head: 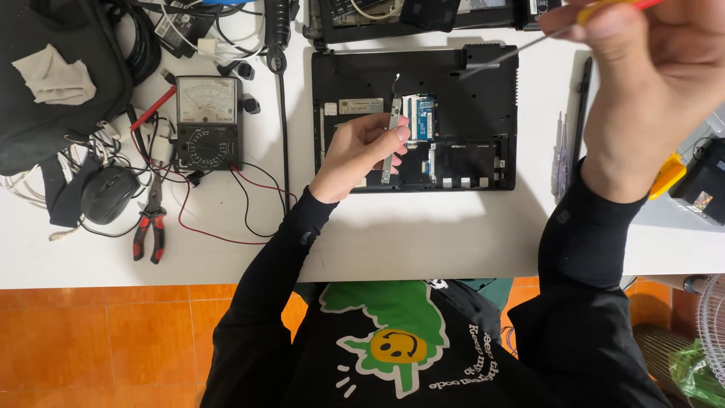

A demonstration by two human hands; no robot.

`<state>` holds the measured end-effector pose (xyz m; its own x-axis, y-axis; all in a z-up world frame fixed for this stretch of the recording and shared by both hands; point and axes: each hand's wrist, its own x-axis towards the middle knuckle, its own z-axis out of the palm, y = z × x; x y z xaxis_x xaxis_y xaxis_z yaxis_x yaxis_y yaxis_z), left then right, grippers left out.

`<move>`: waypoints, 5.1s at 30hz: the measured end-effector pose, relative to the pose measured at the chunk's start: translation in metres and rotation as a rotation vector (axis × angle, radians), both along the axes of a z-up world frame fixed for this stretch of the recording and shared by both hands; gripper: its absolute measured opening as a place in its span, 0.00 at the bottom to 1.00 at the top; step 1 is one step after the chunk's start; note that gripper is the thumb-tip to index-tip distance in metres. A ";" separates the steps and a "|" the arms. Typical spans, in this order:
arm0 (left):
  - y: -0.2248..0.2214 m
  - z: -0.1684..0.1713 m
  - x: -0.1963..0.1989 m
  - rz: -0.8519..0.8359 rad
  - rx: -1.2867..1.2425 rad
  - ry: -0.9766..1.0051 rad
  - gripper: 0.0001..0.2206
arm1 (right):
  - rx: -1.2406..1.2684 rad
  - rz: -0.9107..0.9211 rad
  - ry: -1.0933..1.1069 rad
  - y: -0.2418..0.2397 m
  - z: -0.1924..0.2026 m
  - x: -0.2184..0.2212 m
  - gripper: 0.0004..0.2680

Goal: The person installs a hard drive into a mounting bracket and prepares it for laptop installation.

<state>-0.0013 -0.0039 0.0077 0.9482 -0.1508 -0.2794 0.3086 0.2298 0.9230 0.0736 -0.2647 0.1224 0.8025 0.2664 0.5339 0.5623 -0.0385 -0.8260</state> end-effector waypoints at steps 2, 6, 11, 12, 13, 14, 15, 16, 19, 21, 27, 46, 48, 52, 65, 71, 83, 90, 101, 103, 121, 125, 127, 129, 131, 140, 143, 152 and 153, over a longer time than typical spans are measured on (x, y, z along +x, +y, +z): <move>-0.002 -0.001 -0.001 -0.005 0.013 -0.008 0.21 | 0.021 -0.025 0.013 0.002 0.006 -0.006 0.06; -0.006 -0.002 -0.002 -0.019 0.080 0.016 0.20 | 0.078 0.027 -0.006 0.001 0.000 -0.014 0.09; -0.010 0.001 -0.004 -0.042 0.141 0.006 0.21 | 0.074 0.184 -0.088 0.014 -0.002 -0.021 0.13; -0.010 0.003 -0.004 -0.044 0.164 0.008 0.21 | 0.071 0.206 -0.078 0.019 -0.003 -0.023 0.14; -0.010 0.003 -0.004 -0.046 0.168 0.007 0.21 | 0.075 0.203 -0.080 0.019 -0.005 -0.021 0.14; -0.010 0.004 -0.004 -0.046 0.151 0.008 0.22 | 0.072 0.220 -0.071 0.020 -0.006 -0.020 0.14; -0.011 0.004 -0.005 -0.045 0.132 0.010 0.22 | 0.068 0.240 -0.062 0.021 -0.008 -0.019 0.13; -0.010 0.004 -0.005 -0.045 0.134 0.010 0.22 | 0.070 0.240 -0.062 0.022 -0.008 -0.018 0.13; -0.010 0.003 -0.005 -0.046 0.128 0.005 0.22 | 0.042 0.256 -0.066 0.026 -0.001 -0.018 0.13; -0.010 0.004 -0.005 -0.049 0.127 0.012 0.22 | 0.063 0.212 0.030 0.034 0.013 -0.019 0.14; -0.011 0.001 -0.005 -0.055 0.134 0.018 0.22 | 0.054 0.261 -0.028 0.025 -0.008 -0.018 0.13; -0.011 0.000 -0.005 -0.083 0.128 0.016 0.21 | 0.024 0.249 -0.017 0.029 -0.005 -0.017 0.12; -0.011 0.000 -0.005 -0.081 0.113 0.003 0.21 | 0.033 0.250 -0.012 0.028 -0.006 -0.018 0.12; -0.011 0.000 -0.005 -0.084 0.131 0.007 0.22 | 0.021 0.249 -0.025 0.029 -0.006 -0.017 0.12; -0.012 0.003 -0.005 -0.083 0.141 0.014 0.21 | 0.000 0.237 -0.021 0.030 -0.004 -0.019 0.13; -0.012 0.002 -0.005 -0.084 0.127 0.010 0.21 | 0.005 0.235 -0.015 0.030 -0.004 -0.018 0.12; -0.012 0.001 -0.005 -0.087 0.122 0.021 0.21 | -0.017 0.247 0.049 0.040 0.014 -0.023 0.16; -0.012 0.002 -0.005 -0.103 0.138 -0.002 0.20 | -0.128 0.210 -0.280 0.040 0.012 -0.015 0.17; -0.014 0.004 -0.006 -0.087 0.120 -0.014 0.20 | -0.178 0.094 -0.362 0.042 0.024 -0.017 0.12; -0.014 0.004 -0.006 -0.084 0.127 -0.009 0.20 | -0.177 0.105 -0.389 0.043 0.029 -0.019 0.13; -0.010 0.007 -0.009 -0.127 0.198 -0.059 0.23 | -0.212 0.151 -0.388 0.037 0.027 -0.021 0.10; -0.010 0.007 -0.007 -0.148 0.221 -0.164 0.23 | -0.202 0.186 -0.446 0.039 0.047 -0.024 0.10; -0.010 0.005 -0.006 -0.141 0.192 -0.163 0.23 | -0.213 0.188 -0.457 0.040 0.048 -0.024 0.10; -0.011 0.005 -0.006 -0.135 0.185 -0.097 0.22 | -0.239 0.171 -0.434 0.038 0.037 -0.023 0.09; -0.011 0.005 -0.006 -0.143 0.209 -0.099 0.22 | -0.228 0.171 -0.427 0.039 0.033 -0.022 0.09; -0.012 0.005 -0.006 -0.131 0.263 -0.092 0.24 | -0.235 0.189 -0.431 0.044 0.048 -0.027 0.11; -0.012 0.006 -0.006 -0.127 0.291 -0.095 0.24 | -0.240 0.178 -0.411 0.042 0.041 -0.024 0.10; -0.010 -0.011 -0.007 -0.096 0.205 -0.111 0.24 | -0.272 0.168 -0.362 0.041 0.035 -0.023 0.12; -0.010 -0.005 -0.005 -0.094 0.226 -0.164 0.24 | -0.267 0.159 -0.376 0.041 0.036 -0.021 0.11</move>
